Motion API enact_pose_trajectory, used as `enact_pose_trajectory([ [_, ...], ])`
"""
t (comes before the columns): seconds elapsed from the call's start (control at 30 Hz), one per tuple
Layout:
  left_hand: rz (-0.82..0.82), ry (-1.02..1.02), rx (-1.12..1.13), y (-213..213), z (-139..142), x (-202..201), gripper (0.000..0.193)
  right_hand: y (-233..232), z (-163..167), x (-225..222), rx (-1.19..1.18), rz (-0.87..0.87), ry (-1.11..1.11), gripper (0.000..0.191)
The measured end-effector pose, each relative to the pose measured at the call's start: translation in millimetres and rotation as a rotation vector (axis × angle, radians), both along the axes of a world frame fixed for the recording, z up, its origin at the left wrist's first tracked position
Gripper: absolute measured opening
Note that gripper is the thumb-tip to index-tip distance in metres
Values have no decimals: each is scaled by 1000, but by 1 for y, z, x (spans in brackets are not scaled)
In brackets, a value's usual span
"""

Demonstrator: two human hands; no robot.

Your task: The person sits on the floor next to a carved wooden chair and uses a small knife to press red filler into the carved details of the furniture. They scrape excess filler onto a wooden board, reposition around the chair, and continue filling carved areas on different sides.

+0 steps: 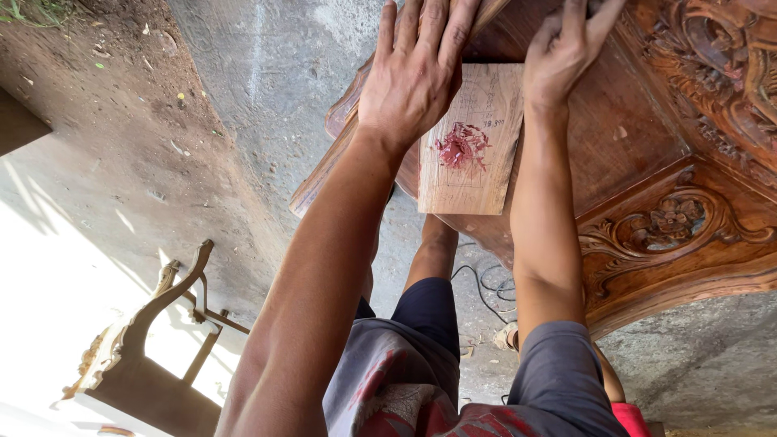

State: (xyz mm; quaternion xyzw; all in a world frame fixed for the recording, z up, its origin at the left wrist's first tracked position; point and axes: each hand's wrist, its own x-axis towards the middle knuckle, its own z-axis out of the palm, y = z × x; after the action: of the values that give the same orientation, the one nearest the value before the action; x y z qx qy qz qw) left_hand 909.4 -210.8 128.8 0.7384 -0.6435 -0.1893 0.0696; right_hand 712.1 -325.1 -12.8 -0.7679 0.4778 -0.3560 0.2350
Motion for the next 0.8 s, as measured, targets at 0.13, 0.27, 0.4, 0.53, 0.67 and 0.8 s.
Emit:
enact_pose_trajectory([
  [0.13, -1, -19, -21, 0, -3, -1, 76, 2, -10, 12, 90, 9, -20, 79],
  [0.27, -2, -42, -59, -2, -2, -1, 74, 11, -5, 4, 3, 20, 206, 77],
  [0.4, -19, -40, 35, -3, 4, 0, 68, 27, 9, 0, 182, -62, -29, 57],
  [0.53, -9, -52, -37, -5, 5, -1, 70, 31, 12, 10, 786, -240, -470, 40],
  [0.67, -19, -78, -54, -5, 2, -4, 68, 24, 16, 9, 995, -334, -566, 32],
  [0.8, -9, -71, 15, -4, 2, -4, 63, -5, 18, 6, 993, -267, -439, 18],
])
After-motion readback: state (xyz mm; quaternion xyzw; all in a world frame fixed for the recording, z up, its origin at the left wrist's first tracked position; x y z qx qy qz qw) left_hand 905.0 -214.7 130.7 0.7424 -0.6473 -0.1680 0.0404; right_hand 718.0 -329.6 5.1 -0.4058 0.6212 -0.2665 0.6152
